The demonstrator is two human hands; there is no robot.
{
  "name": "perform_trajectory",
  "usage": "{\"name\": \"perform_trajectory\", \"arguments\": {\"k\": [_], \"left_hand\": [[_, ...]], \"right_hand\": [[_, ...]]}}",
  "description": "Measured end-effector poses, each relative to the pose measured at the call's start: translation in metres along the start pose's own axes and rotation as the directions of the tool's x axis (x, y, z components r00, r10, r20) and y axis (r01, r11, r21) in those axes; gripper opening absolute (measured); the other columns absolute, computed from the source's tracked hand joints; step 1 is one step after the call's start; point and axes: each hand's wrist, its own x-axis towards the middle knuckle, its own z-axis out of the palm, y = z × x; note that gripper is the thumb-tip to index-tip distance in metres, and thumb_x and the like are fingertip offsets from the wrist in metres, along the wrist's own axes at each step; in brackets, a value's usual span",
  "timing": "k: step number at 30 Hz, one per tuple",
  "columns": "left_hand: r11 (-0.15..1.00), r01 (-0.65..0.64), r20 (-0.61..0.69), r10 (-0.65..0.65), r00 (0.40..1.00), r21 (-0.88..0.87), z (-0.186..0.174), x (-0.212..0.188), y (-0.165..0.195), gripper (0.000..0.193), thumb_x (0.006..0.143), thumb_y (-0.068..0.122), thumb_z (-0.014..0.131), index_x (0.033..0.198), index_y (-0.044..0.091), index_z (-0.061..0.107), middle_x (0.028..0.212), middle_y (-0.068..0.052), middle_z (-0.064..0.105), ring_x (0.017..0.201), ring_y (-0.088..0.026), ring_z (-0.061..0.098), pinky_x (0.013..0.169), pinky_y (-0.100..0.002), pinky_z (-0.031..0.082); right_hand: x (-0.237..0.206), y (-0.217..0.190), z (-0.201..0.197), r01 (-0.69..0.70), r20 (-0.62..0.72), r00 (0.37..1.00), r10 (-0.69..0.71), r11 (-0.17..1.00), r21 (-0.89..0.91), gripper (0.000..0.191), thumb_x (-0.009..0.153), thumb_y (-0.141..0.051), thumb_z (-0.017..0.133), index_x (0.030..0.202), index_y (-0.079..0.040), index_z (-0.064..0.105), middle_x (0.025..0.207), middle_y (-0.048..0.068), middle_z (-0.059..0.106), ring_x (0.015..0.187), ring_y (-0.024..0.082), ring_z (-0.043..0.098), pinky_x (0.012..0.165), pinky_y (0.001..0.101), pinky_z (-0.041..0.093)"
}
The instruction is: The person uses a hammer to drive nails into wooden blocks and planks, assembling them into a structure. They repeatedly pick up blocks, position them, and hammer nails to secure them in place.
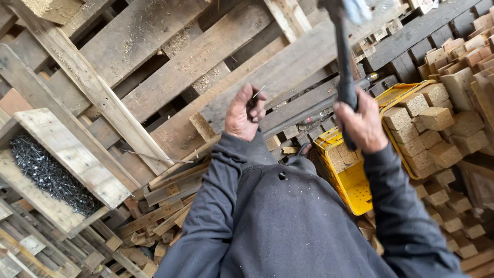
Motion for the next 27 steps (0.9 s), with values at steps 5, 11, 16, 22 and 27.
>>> {"name": "perform_trajectory", "arguments": {"k": [5,11,16,22,27], "left_hand": [[0.977,0.021,-0.113,0.003,0.994,0.212,-0.009,-0.028,-0.051,0.005,0.098,0.018,0.069,0.100,0.013,0.068,0.090,-0.007,0.074,0.052,-0.003,0.043,0.044,-0.019,0.034],[0.672,-0.207,-0.040,0.332,0.942,0.711,-0.013,0.033,-0.087,0.014,0.100,0.014,0.077,0.107,0.003,0.076,0.094,-0.005,0.072,0.080,-0.007,0.062,0.073,-0.024,0.052],[0.218,-0.248,0.158,0.360,0.920,0.944,0.001,0.107,-0.082,0.015,0.092,0.017,0.074,0.102,0.006,0.076,0.087,-0.004,0.077,0.078,-0.011,0.070,0.072,-0.027,0.058],[-0.023,-0.441,0.427,0.305,0.851,0.897,0.005,0.133,-0.083,0.012,0.093,0.018,0.076,0.103,0.010,0.075,0.090,-0.010,0.077,0.079,-0.022,0.073,0.072,-0.033,0.057],[-0.022,-0.497,0.474,0.339,0.813,0.867,0.001,0.132,-0.084,0.013,0.094,0.014,0.075,0.107,0.011,0.073,0.097,-0.010,0.075,0.086,-0.027,0.074,0.077,-0.036,0.059]], "right_hand": [[-0.104,0.086,-0.014,-0.186,-0.099,0.968,0.229,0.927,0.324,0.018,0.097,-0.018,0.067,0.096,-0.005,0.055,0.067,0.000,0.055,0.048,0.009,0.052,0.044,0.0259,0.043],[-0.144,0.129,-0.013,-0.292,-0.080,0.933,0.352,0.866,0.406,0.023,0.099,-0.024,0.066,0.094,-0.005,0.056,0.065,0.000,0.054,0.047,0.009,0.050,0.043,0.0252,0.042],[-0.124,0.115,0.014,-0.262,-0.117,0.936,0.331,0.880,0.396,0.022,0.098,-0.028,0.064,0.100,-0.006,0.064,0.068,-0.004,0.055,0.048,0.005,0.048,0.044,0.0231,0.039],[-0.074,0.111,0.051,-0.274,-0.193,0.921,0.339,0.914,0.300,0.023,0.099,-0.028,0.066,0.100,-0.006,0.062,0.063,-0.004,0.054,0.049,0.005,0.050,0.045,0.0237,0.042],[-0.048,0.117,0.062,-0.369,-0.151,0.896,0.417,0.890,0.268,0.026,0.100,-0.030,0.066,0.100,-0.004,0.061,0.065,-0.003,0.055,0.050,0.005,0.050,0.046,0.0241,0.042]]}}
